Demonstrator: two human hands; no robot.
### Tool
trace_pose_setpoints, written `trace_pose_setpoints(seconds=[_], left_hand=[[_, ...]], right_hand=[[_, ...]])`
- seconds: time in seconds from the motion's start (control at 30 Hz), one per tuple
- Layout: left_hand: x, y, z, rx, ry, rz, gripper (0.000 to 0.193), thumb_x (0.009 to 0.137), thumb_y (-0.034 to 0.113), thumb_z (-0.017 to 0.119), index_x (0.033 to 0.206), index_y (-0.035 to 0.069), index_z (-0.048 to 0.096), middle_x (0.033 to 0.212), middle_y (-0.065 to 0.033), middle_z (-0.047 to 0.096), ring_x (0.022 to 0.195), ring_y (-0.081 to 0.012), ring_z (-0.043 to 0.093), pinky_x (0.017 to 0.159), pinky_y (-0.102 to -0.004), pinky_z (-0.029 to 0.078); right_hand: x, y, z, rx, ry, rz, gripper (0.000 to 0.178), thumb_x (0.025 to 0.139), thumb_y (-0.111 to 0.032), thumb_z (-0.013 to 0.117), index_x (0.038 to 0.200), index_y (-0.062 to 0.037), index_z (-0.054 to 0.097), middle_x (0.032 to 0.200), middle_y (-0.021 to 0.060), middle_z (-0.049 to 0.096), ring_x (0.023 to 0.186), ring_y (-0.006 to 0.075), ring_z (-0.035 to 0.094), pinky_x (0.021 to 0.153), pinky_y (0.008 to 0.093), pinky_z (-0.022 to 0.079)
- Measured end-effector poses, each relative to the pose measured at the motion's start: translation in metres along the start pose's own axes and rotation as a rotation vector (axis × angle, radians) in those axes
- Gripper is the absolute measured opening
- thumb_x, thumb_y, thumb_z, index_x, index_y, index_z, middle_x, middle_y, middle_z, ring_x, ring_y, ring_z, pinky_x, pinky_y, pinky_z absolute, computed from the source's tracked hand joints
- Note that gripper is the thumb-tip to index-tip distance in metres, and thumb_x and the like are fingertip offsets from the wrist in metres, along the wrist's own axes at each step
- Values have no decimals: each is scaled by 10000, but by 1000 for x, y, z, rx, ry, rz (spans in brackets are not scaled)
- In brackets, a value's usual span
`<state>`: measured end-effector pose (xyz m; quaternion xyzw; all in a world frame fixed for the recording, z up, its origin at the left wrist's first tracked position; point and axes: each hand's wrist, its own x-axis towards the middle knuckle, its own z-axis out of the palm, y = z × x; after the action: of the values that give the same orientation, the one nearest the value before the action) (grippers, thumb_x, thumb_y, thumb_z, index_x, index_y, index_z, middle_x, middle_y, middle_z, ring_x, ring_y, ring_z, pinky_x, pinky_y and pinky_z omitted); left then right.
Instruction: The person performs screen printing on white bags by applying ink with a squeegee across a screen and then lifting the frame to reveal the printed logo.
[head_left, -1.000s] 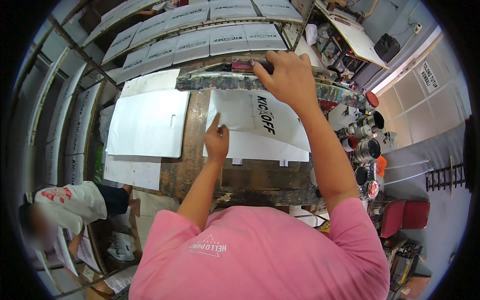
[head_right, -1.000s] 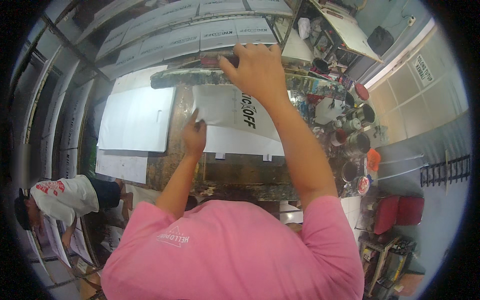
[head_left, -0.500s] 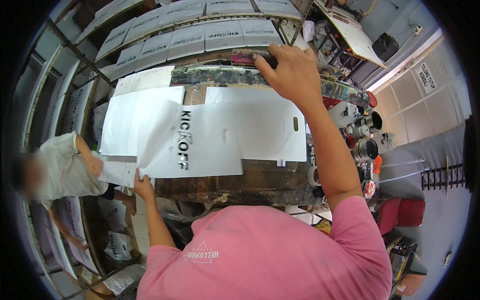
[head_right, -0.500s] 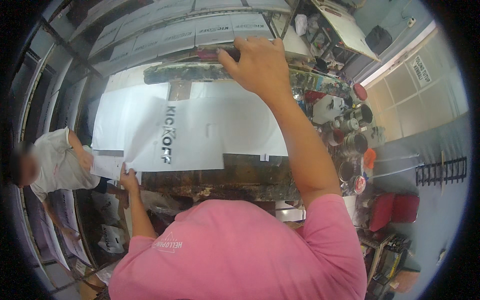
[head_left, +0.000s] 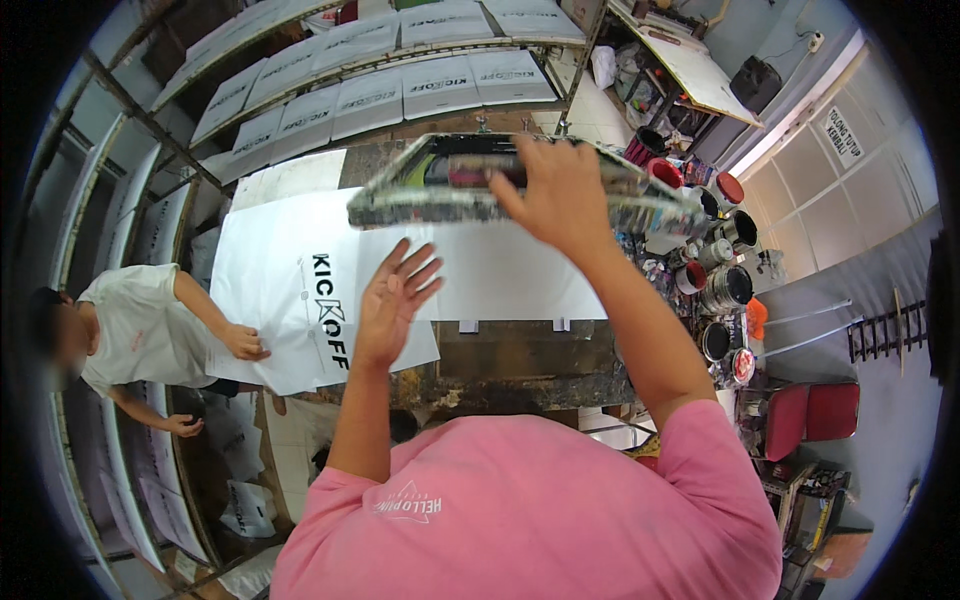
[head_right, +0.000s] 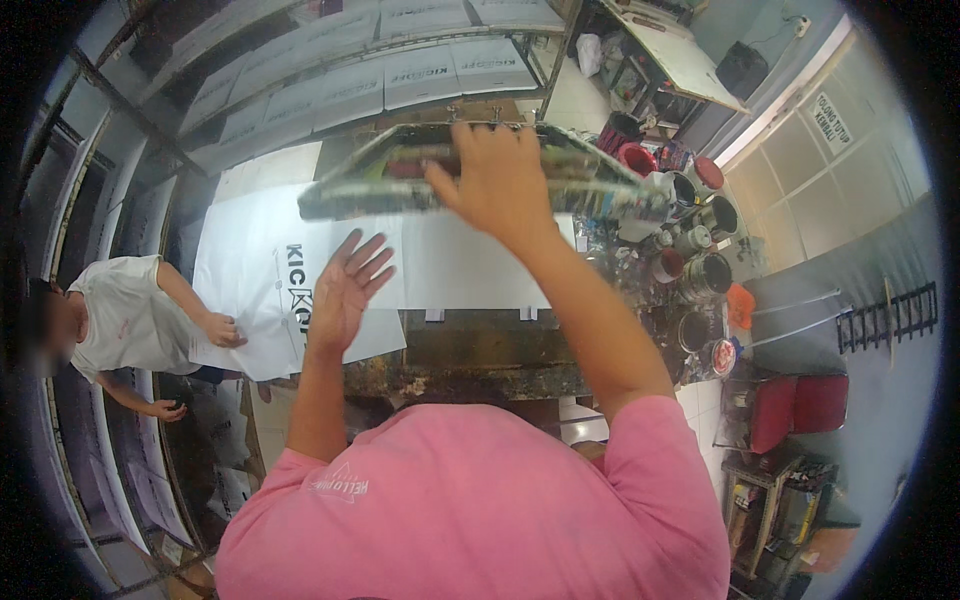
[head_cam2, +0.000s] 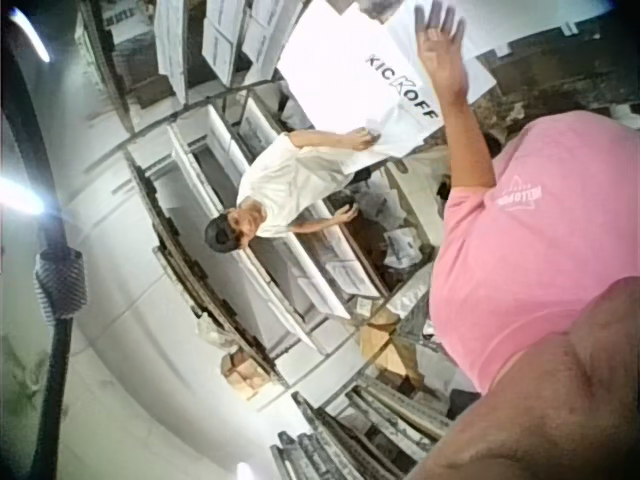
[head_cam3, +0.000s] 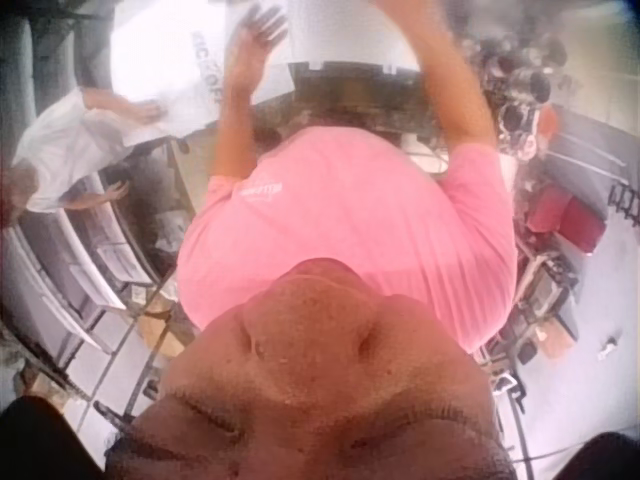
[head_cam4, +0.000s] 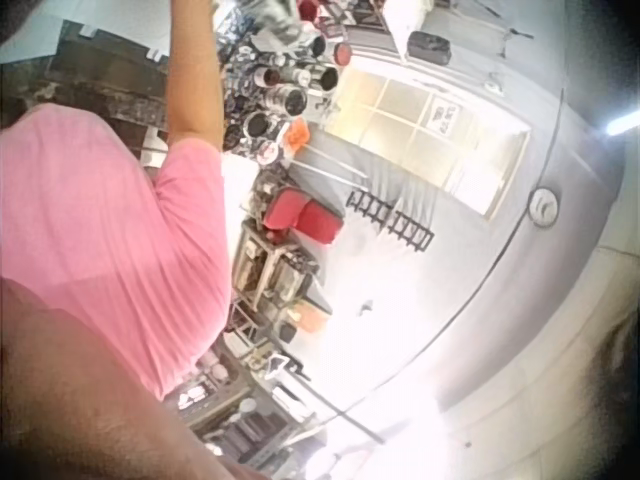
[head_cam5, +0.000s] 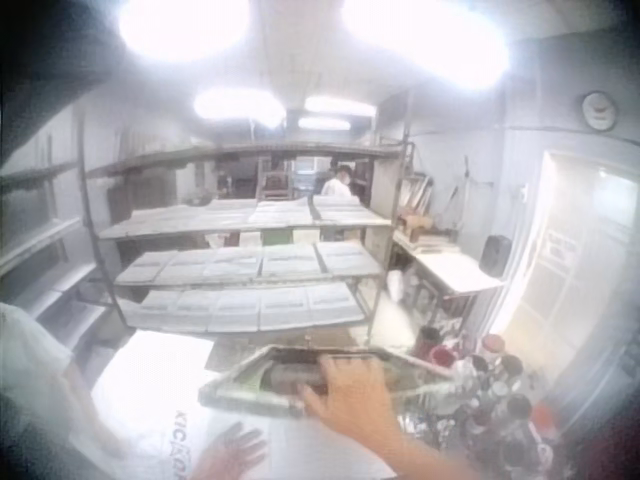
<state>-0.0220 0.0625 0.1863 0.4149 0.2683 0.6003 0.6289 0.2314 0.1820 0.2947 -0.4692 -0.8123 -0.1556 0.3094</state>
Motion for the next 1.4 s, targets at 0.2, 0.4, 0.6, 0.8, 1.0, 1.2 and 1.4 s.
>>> trace_pose_setpoints(seconds=[0.2, 0.4, 0.6, 0.8, 1.0, 1.2, 1.4], left_hand=[[-26, -7, 31, -553, 434, -403, 1153, 964, 753, 520, 1619, -53, 20, 1654, -333, 135, 1542, -439, 267, 1221, -547, 369], [-89, -123, -56, -509, 562, -755, 1337, 793, 885, 616, 1612, -58, 140, 1633, -273, 218, 1508, -402, 319, 1209, -516, 386], [-96, -164, -85, -537, 581, -825, 1370, 794, 907, 581, 1616, -75, 95, 1651, -289, 206, 1489, -405, 360, 1189, -505, 419], [-96, -168, -93, -521, 623, -931, 1296, 826, 918, 515, 1604, -68, 195, 1586, -265, 370, 1424, -380, 454, 1170, -481, 439], [-98, -172, -99, -468, 588, -1004, 1171, 862, 938, 394, 1577, 12, 345, 1490, -220, 512, 1387, -366, 492, 1177, -486, 402], [-87, -165, -101, -463, 587, -1009, 1172, 867, 953, 329, 1577, 21, 351, 1504, -238, 509, 1403, -391, 480, 1188, -504, 380], [-92, -167, -101, -457, 613, -979, 1197, 851, 964, 340, 1605, 34, 297, 1535, -260, 464, 1415, -422, 459, 1188, -517, 373]], right_hand=[[-107, -22, 16, 65, -340, -19, 455, 905, -398, 707, 1194, -52, 640, 1023, 118, 628, 984, 303, 587, 891, 467, 401], [-168, 16, 111, 345, -707, 22, 305, 948, -295, 688, 1200, -133, 633, 1090, 135, 661, 1081, 357, 623, 897, 514, 489], [-95, 75, 226, 345, -718, 145, 280, 995, -294, 637, 1248, -174, 629, 1193, 113, 687, 1174, 341, 632, 937, 536, 498], [-34, 102, 324, 183, -569, -31, 376, 983, -269, 651, 1353, -211, 619, 1109, 91, 668, 1074, 323, 638, 916, 502, 495], [-29, 105, 380, 188, -462, -65, 410, 935, -279, 707, 1329, -195, 630, 1073, 128, 640, 1047, 358, 628, 875, 506, 531], [-44, 82, 368, 168, -501, -13, 391, 878, -410, 758, 1168, -163, 671, 1022, 93, 644, 1005, 328, 645, 766, 481, 578], [-113, 43, 308, 201, -523, -55, 429, 837, -380, 795, 1185, -167, 666, 1047, 80, 620, 1013, 307, 626, 794, 452, 565]])
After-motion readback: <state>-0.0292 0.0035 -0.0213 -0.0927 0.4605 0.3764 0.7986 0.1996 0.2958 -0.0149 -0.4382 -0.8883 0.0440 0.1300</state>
